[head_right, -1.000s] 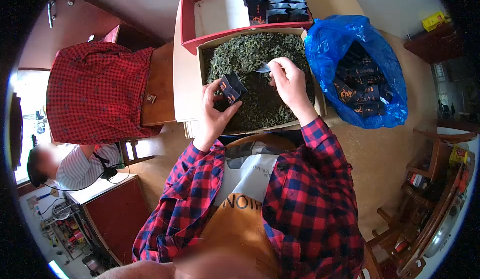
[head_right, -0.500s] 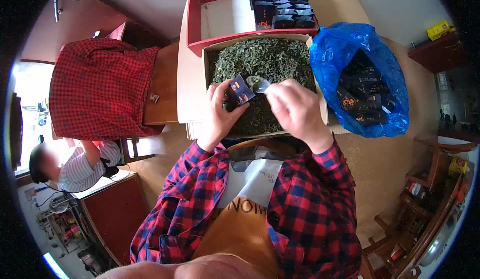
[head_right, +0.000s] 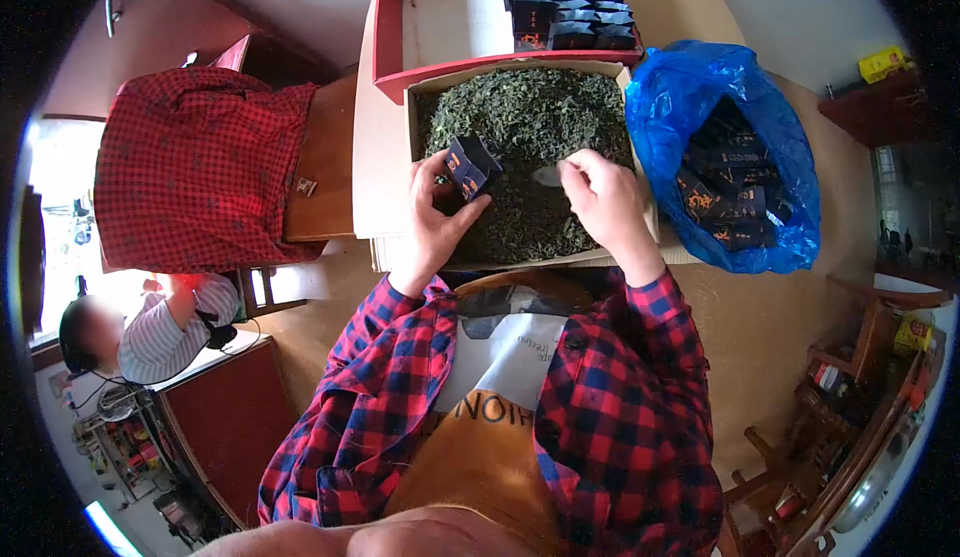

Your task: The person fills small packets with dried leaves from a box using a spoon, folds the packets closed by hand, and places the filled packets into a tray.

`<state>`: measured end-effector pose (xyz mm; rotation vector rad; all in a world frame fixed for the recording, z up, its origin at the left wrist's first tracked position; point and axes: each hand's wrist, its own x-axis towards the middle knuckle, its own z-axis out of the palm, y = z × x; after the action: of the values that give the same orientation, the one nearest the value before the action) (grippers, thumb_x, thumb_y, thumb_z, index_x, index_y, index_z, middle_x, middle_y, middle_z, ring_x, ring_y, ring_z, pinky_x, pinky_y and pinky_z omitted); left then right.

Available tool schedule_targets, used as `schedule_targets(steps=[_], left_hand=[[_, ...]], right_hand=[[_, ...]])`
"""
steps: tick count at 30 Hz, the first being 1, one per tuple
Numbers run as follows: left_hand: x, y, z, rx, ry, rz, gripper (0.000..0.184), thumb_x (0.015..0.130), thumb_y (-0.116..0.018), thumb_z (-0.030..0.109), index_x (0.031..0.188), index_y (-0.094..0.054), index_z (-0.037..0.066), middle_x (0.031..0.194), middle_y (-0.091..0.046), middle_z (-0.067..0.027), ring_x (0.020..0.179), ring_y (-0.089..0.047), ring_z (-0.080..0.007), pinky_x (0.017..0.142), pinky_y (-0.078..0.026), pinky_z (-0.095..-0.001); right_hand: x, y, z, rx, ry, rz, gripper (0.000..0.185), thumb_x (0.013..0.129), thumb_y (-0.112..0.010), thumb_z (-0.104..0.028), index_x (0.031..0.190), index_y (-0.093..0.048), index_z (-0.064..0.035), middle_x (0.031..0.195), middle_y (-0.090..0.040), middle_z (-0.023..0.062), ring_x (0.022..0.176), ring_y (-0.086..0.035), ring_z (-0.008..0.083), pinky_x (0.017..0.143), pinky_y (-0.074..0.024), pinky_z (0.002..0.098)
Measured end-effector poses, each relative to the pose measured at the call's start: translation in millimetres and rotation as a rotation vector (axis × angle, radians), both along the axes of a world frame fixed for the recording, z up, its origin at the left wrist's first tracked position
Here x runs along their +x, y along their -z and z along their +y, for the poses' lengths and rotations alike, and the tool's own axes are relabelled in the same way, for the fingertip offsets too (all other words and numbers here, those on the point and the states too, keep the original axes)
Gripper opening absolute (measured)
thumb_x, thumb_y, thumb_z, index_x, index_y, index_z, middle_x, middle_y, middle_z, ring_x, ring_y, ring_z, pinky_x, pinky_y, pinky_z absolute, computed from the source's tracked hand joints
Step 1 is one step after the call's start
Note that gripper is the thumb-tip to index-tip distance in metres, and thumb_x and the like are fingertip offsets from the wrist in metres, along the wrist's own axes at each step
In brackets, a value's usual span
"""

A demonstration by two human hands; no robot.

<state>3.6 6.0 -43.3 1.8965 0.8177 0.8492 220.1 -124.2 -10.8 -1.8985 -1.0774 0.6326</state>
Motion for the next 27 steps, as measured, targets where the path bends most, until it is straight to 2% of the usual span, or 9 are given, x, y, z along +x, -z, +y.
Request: schedule_targets(steps=[4, 5, 6, 9, 11, 15, 19, 21, 27], left_hand=[[-1.6, -1.1, 1.0, 0.037, 0.018, 0.015, 0.073, 0.075, -0.089, 0.006, 0.14, -0.056, 0.005, 0.12, -0.056, -0.0135, 0.109, -0.06, -0.0276, 0.092, -0.054, -0.0367], [-1.4, -1.8, 1.0, 0.03, 0.021, 0.02, 0.073, 0.075, -0.089, 0.006, 0.14, -0.056, 0.005, 0.121, -0.056, -0.0137, 0.11, -0.06, -0.0281, 0.093, -0.054, -0.0371], [-0.8, -1.3, 0.7, 0.033, 0.023, 0.017, 0.073, 0.075, -0.089, 0.006, 0.14, -0.056, 0.005, 0.121, -0.056, -0.0137, 0.11, -0.06, -0.0281, 0.093, -0.054, -0.0371], [-2.2, -0.7, -0.2, 0.044, 0.02, 0.011, 0.073, 0.075, -0.089, 0.006, 0.14, -0.055, 0.005, 0.12, -0.056, -0.0138, 0.109, -0.06, -0.0281, 0.094, -0.054, -0.0374], [-2.5, -2.4, 0.0, 0.046, 0.027, 0.031, 0.074, 0.075, -0.089, 0.006, 0.14, -0.056, 0.005, 0.12, -0.056, -0.0137, 0.108, -0.06, -0.0282, 0.093, -0.054, -0.0377], [-3.2, -1.9, -0.4, 0.044, 0.027, 0.03, 0.074, 0.074, -0.09, 0.006, 0.14, -0.056, 0.005, 0.119, -0.057, -0.0135, 0.107, -0.06, -0.0286, 0.092, -0.054, -0.038], [-2.4, -2.2, -0.7, 0.072, 0.03, 0.046, 0.073, 0.073, -0.09, 0.006, 0.139, -0.057, 0.005, 0.117, -0.058, -0.0137, 0.105, -0.06, -0.0294, 0.091, -0.054, -0.0388], [-1.6, -3.4, -0.7, 0.082, 0.027, 0.049, 0.073, 0.073, -0.09, 0.006, 0.138, -0.058, 0.005, 0.117, -0.058, -0.014, 0.105, -0.06, -0.0298, 0.091, -0.054, -0.0392], [2.5, -8.2, -3.4, 0.152, 0.024, 0.113, 0.072, 0.072, -0.091, 0.007, 0.137, -0.06, 0.005, 0.119, -0.059, -0.0156, 0.108, -0.06, -0.033, 0.094, -0.053, -0.0414]], right_hand=[[-1.1, 28.1, 14.4, -0.061, 0.019, 0.114, 0.019, 0.104, -0.062, -0.017, 0.103, -0.072, -0.0003, 0.074, -0.069, 0.0038, 0.06, -0.065, 0.0097, 0.055, -0.0508, 0.027], [-1.2, 33.0, 18.5, -0.008, 0.055, 0.156, 0.02, 0.102, -0.065, -0.02, 0.101, -0.072, -0.0009, 0.069, -0.069, 0.0101, 0.06, -0.071, 0.0176, 0.058, -0.0533, 0.0323], [-0.5, 35.7, 22.6, -0.004, 0.058, 0.152, 0.02, 0.102, -0.065, -0.02, 0.101, -0.072, -0.0009, 0.069, -0.069, 0.0101, 0.06, -0.071, 0.0176, 0.058, -0.0533, 0.0323], [1.8, 41.9, 31.0, 0.106, 0.08, 0.121, 0.018, 0.103, -0.065, -0.017, 0.102, -0.072, -0.0007, 0.068, -0.068, 0.0092, 0.061, -0.07, 0.0167, 0.058, -0.0536, 0.0321], [4.9, 44.5, 34.6, 0.167, 0.099, 0.074, 0.019, 0.105, -0.063, -0.018, 0.105, -0.072, -0.002, 0.077, -0.069, 0.0023, 0.064, -0.065, 0.0081, 0.058, -0.0515, 0.0251], [4.8, 33.3, 34.6, 0.253, 0.148, 0.156, 0.019, 0.106, -0.063, -0.019, 0.106, -0.073, -0.0027, 0.079, -0.069, 0.0018, 0.067, -0.065, 0.0076, 0.061, -0.0515, 0.0242], [6.0, 11.9, 22.1, 0.262, 0.166, 0.212, 0.02, 0.107, -0.062, -0.021, 0.11, -0.071, -0.0038, 0.085, -0.069, 0.0008, 0.07, -0.064, 0.0066, 0.06, -0.0473, 0.0217], [8.9, 6.1, 14.6, 0.359, 0.12, 0.291, 0.02, 0.108, -0.061, -0.021, 0.112, -0.07, -0.0042, 0.087, -0.068, -0.0006, 0.07, -0.063, 0.0048, 0.06, -0.0445, 0.0202], [-3.3, -24.7, -4.1, 0.44, 0.025, 0.203, 0.02, 0.11, -0.058, -0.018, 0.111, -0.069, -0.002, 0.087, -0.067, -0.0002, 0.072, -0.062, 0.0051, 0.063, -0.0468, 0.0205]])
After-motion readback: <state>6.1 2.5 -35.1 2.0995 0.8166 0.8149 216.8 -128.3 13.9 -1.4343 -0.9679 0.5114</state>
